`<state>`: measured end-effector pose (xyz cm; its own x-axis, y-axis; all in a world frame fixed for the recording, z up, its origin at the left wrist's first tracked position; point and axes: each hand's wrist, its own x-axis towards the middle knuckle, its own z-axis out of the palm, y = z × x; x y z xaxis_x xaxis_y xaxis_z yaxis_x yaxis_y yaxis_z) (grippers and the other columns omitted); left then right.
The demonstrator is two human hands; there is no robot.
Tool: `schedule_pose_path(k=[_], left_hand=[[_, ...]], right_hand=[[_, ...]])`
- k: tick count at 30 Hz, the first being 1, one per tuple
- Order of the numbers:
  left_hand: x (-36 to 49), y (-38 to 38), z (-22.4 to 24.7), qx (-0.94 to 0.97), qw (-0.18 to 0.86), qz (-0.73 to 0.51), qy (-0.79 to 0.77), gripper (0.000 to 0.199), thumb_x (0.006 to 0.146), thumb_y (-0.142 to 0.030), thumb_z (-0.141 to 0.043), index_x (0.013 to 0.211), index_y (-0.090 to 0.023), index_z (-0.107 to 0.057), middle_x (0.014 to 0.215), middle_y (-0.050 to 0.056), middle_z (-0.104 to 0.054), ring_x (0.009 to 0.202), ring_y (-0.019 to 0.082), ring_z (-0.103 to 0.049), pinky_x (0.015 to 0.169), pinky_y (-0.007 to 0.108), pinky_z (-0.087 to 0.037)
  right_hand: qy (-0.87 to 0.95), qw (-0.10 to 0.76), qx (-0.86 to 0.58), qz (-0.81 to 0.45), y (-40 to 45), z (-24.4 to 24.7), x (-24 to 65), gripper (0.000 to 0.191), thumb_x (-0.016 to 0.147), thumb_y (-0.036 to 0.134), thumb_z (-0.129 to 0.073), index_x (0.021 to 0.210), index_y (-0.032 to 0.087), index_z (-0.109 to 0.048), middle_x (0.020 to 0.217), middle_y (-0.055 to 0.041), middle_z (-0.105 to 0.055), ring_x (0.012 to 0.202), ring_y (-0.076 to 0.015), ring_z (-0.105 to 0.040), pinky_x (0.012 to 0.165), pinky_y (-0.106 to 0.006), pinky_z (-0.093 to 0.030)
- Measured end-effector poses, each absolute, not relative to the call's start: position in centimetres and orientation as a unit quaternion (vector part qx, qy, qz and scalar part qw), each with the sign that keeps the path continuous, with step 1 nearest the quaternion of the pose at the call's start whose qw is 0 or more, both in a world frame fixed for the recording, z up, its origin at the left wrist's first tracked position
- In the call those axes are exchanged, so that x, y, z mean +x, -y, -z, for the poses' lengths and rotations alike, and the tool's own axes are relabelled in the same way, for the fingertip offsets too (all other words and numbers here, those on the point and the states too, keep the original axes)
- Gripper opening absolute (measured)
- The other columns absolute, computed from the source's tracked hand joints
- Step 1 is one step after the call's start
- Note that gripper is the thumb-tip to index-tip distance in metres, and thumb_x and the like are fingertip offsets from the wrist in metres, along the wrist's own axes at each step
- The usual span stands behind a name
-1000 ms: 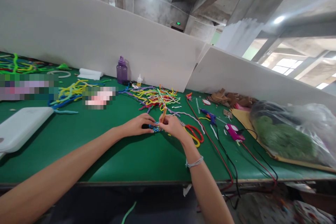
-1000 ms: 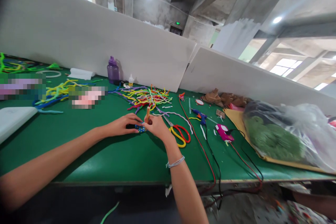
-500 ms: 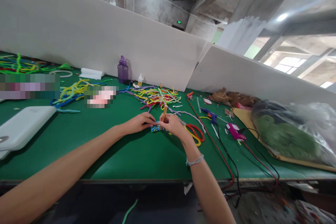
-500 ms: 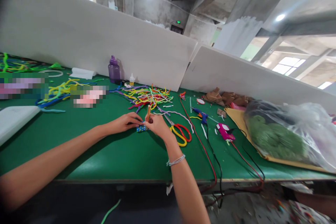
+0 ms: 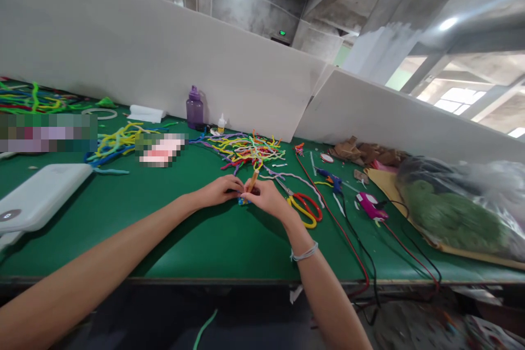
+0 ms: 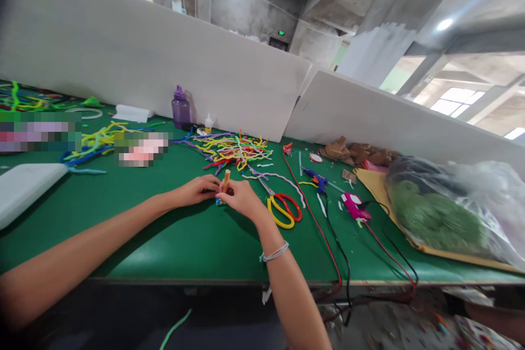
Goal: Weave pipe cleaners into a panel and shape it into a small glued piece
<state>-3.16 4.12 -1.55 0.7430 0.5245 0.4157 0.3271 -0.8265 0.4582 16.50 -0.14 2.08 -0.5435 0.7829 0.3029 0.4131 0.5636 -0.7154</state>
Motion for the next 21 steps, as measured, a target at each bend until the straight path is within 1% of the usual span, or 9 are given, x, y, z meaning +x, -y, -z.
schedule_pose_path(k=[7, 14, 17, 21], left_hand=[[-3.11, -4.28, 1.71, 0.913, 0.191, -0.274, -0.234, 0.023, 0.083, -0.03, -0.052, 0.098, -0.019, -0.066, 0.098, 0.009, -0.061, 0.091, 0.016, -0.055, 0.082, 0.028, -0.042], [-3.12, -4.09, 1.6, 0.909, 0.192, -0.292, -0.227, 0.021, 0.083, -0.03, -0.053, 0.095, -0.019, -0.066, 0.097, 0.008, -0.062, 0.089, 0.016, -0.056, 0.081, 0.028, -0.043], [-3.09, -3.92, 1.42, 0.91, 0.193, -0.29, -0.223, 0.021, 0.083, -0.027, -0.052, 0.097, -0.02, -0.066, 0.103, 0.009, -0.059, 0.094, 0.017, -0.055, 0.084, 0.03, -0.042], [-3.04, -3.8, 1.35, 0.911, 0.195, -0.285, -0.225, 0.022, 0.084, -0.025, -0.051, 0.098, -0.02, -0.066, 0.104, 0.009, -0.058, 0.096, 0.017, -0.054, 0.085, 0.031, -0.042]], right_hand=[[0.837, 0.301, -0.369, -0.268, -0.12, -1.94, 16.44, 0.012, 0.076, 0.028, -0.056, 0.078, 0.016, -0.057, 0.066, 0.0016, -0.057, 0.057, -0.0092, -0.047, 0.057, -0.02, -0.036], [0.818, 0.344, -0.347, -0.305, 0.04, -2.3, 16.61, 0.014, 0.076, 0.029, -0.055, 0.076, 0.015, -0.056, 0.066, 0.0012, -0.054, 0.057, -0.0089, -0.047, 0.055, -0.019, -0.037], [0.83, 0.319, -0.339, -0.308, 0.23, -2.16, 16.4, 0.012, 0.077, 0.027, -0.055, 0.077, 0.015, -0.057, 0.066, 0.0009, -0.056, 0.057, -0.0096, -0.048, 0.056, -0.019, -0.037], [0.852, 0.296, -0.345, -0.259, 0.36, -1.92, 16.02, 0.01, 0.077, 0.025, -0.055, 0.077, 0.016, -0.059, 0.066, 0.0002, -0.058, 0.058, -0.0103, -0.05, 0.058, -0.021, -0.036]])
